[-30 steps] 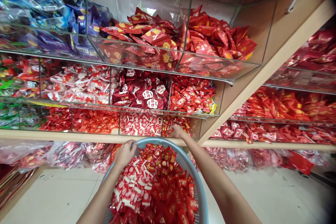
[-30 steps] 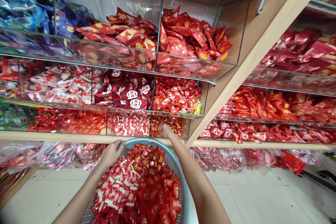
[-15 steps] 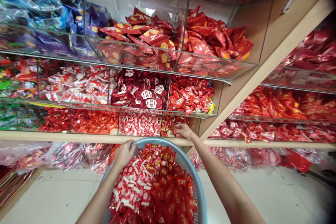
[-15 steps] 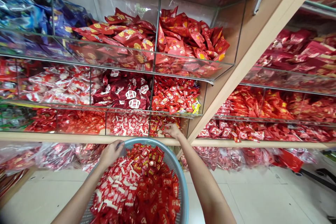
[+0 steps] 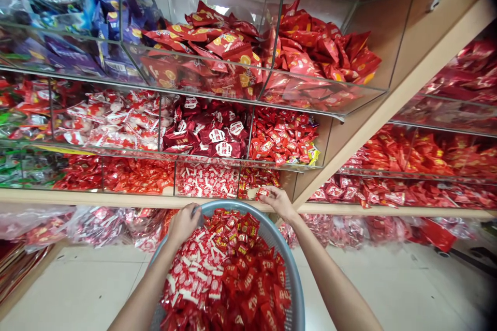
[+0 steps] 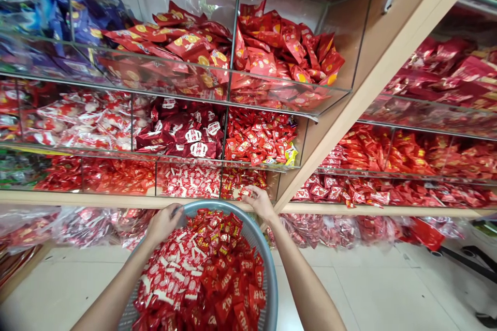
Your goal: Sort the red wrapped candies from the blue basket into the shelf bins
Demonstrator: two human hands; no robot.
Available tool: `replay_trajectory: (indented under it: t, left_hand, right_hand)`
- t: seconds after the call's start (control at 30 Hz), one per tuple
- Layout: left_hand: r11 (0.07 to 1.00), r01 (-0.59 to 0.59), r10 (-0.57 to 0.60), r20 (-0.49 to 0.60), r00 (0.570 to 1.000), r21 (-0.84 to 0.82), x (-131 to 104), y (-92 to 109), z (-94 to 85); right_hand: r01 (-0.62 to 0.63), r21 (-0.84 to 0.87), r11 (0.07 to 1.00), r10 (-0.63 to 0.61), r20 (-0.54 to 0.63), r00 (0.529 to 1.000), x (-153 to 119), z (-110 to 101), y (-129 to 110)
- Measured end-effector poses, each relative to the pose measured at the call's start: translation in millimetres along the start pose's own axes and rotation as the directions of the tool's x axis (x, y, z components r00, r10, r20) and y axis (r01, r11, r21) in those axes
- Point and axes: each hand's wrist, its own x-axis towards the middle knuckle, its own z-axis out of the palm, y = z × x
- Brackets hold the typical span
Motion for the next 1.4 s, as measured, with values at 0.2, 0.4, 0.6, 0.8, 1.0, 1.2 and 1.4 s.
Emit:
replay_trajectory:
  t: [0.2,0.4,0.6,0.8,1.0,1.2,1.4]
  left_hand:
    - [1.0,0.004,-0.004,0.0,1.0,-0.016,-1.1,2.7,-2.4]
    - [1.0,0.005,-0.005,0.001,1.0,0.001,0.0,1.7,-1.4]
    - [1.0,0.006,-0.006,0.002,1.0,-0.003,-0.5,0.7,-0.9]
    - [1.0,0.007,-0.007,0.002,1.0,0.0,-1.0,1.5,-1.7]
    - [1.0,0.008,-0.008,0.005,1.0,0.014,-1.1,2.4,-1.9]
    - [1.0,-0.001,0.001,0.005,1.0,0.006,-2.8,3.5,-3.8]
    - [1.0,-0.003,0.003,-0.006,1.0,0.01,-0.9,0.6,-0.6]
  right_hand:
    - [0.021,-0.016,1.0,-0.021,-0.042,0.999,6.8,2.6,0.4]
    - [0.005,0.028,1.0,-0.005,0.01,1.0,-15.4,15.5,-7.4]
    - [0.082,-0.076,0.994,-0.072,0.122,0.99,-36.2,35.7,0.0]
    - [0.086,-0.133,0.987,-0.065,0.155,0.986,-48.5,45.3,11.3]
    - [0.102,-0.223,0.969,-0.062,0.18,0.982,-57.7,55.9,23.1]
    - [0.282,-0.335,0.899,-0.205,0.247,0.947,-59.7,61.4,38.7]
    - [0.277,-0.327,0.904,-0.232,0.17,0.958,-61.9,58.3,41.7]
